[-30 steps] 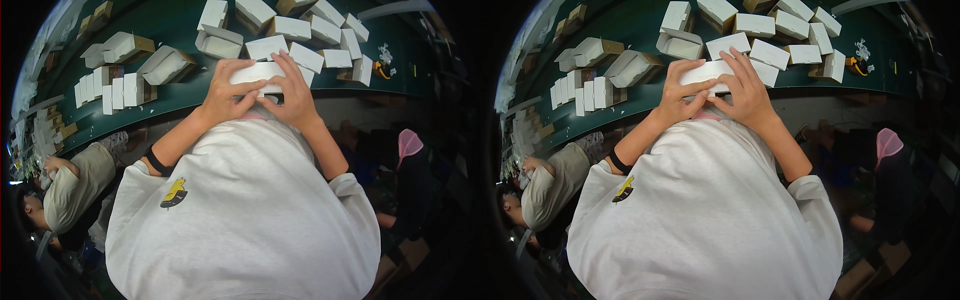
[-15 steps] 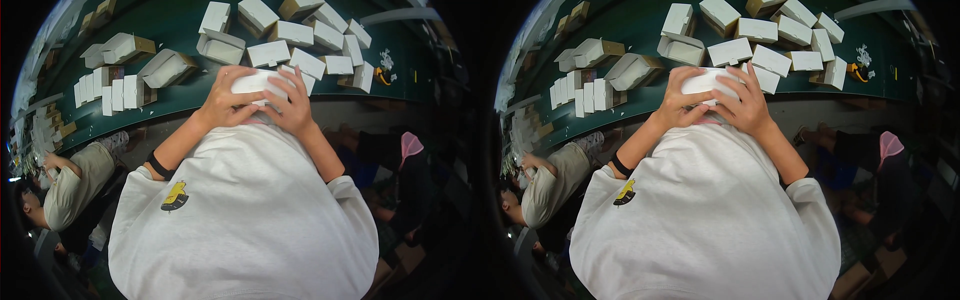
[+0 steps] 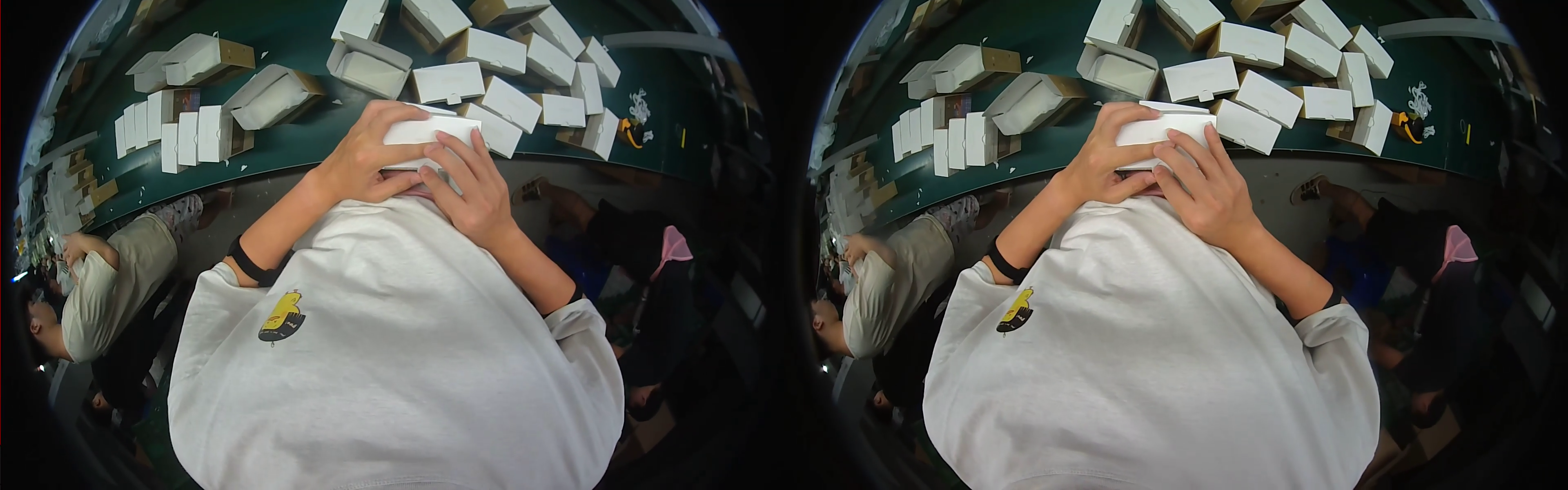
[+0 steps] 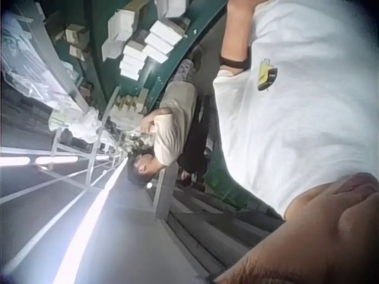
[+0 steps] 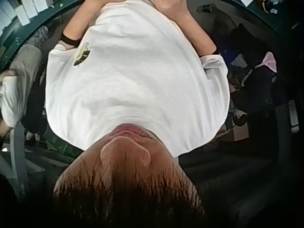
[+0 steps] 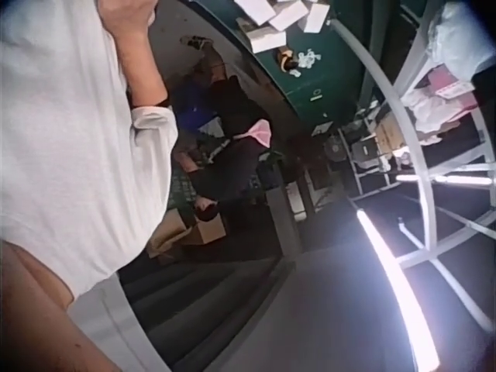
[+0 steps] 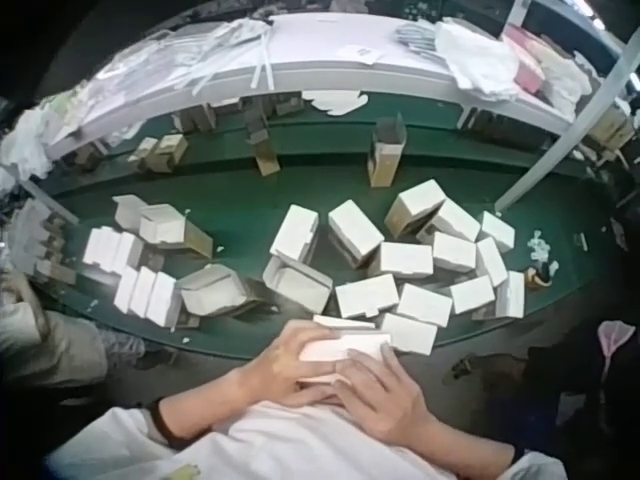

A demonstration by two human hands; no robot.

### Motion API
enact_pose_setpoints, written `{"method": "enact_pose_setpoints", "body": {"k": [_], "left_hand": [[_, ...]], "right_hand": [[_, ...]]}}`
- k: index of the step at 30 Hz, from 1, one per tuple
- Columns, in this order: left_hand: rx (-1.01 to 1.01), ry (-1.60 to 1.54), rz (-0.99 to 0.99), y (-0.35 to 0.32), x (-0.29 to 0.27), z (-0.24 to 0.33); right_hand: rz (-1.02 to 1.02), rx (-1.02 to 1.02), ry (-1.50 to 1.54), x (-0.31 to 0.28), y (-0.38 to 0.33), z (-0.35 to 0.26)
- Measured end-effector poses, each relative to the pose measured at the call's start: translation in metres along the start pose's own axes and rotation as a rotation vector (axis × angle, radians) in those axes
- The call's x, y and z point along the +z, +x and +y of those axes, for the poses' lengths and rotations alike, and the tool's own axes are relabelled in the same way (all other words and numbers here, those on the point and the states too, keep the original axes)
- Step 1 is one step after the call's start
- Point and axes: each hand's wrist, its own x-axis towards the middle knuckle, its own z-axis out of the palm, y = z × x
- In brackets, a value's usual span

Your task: The person folds a white box by hand, inserts a white rectangular item, and closes the lid. They repeat this process multiple times, moving the completed boxes into a pile on the green table.

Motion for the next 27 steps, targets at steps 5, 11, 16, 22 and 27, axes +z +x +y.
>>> {"method": "enact_pose_setpoints", "body": {"k": [5, 11, 16, 22, 27], "left_hand": [[-0.023, -0.016, -0.018, 0.000, -0.001, 0.005], [-0.006, 0.007, -0.015, 0.000, 0.000, 0.001], [0.031, 0.031, -0.003, 0.000, 0.002, 0.001], [0.025, 0.018, 0.008, 0.001, 0.003, 0.003], [0.029, 0.030, 0.014, 0.001, 0.003, 0.001]], "right_hand": [[0.001, 0.078, -0.043, 0.003, 0.001, -0.009], [0.069, 0.118, -0.030, 0.012, -0.005, -0.005], [0.023, 0.103, 0.126, -0.003, 0.000, 0.006], [0.013, 0.046, 0.156, -0.012, -0.002, 0.016], [0.025, -0.033, 0.096, -0.004, -0.007, 0.017]]}}
